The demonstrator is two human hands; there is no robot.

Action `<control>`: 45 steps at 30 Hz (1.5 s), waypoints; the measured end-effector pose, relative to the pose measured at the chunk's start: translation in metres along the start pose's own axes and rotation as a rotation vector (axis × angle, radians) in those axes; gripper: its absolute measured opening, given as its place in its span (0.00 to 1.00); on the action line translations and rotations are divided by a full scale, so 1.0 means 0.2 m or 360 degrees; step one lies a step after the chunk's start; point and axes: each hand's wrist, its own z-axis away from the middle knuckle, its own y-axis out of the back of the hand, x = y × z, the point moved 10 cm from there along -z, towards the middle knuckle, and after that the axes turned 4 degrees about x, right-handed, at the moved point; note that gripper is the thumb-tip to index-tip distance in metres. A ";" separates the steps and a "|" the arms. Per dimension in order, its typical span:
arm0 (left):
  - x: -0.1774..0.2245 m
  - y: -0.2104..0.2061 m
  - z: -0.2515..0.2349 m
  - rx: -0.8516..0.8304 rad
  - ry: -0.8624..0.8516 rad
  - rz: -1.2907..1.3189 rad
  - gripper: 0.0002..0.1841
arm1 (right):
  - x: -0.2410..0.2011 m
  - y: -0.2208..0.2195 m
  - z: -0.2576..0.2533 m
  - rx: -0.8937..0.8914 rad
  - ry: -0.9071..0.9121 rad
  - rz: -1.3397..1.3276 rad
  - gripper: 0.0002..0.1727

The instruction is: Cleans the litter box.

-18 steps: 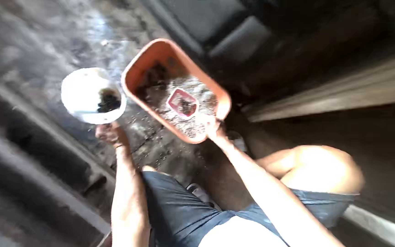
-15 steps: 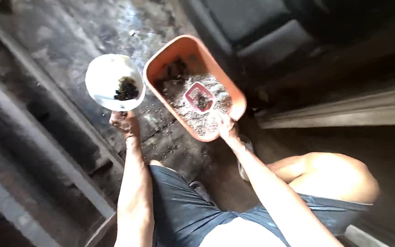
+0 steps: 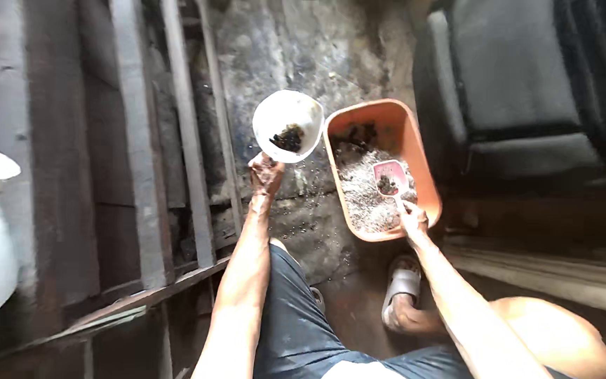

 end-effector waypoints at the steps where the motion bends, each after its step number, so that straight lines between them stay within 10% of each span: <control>1: -0.01 0.00 -0.01 0.0007 -0.0001 0.0020 0.11 | -0.03 0.02 -0.04 -0.0051 0.0004 0.0048 0.19; 13: -0.10 -0.20 0.08 -0.0472 0.0183 0.0074 0.12 | -0.01 0.02 -0.10 -0.0022 -0.0040 -0.0147 0.18; 24: -0.10 -0.49 0.15 -0.0894 0.0108 -0.0065 0.11 | -0.46 0.27 0.03 0.0246 0.0334 -0.0264 0.19; 37: -0.06 -0.59 0.18 -0.0997 0.0117 -0.0043 0.12 | -0.78 0.05 0.22 0.0248 0.0896 -0.0274 0.19; 45: -0.14 -0.32 0.10 -0.0658 0.0284 -0.0063 0.13 | -0.41 0.11 -0.35 0.0168 0.0141 -0.0077 0.18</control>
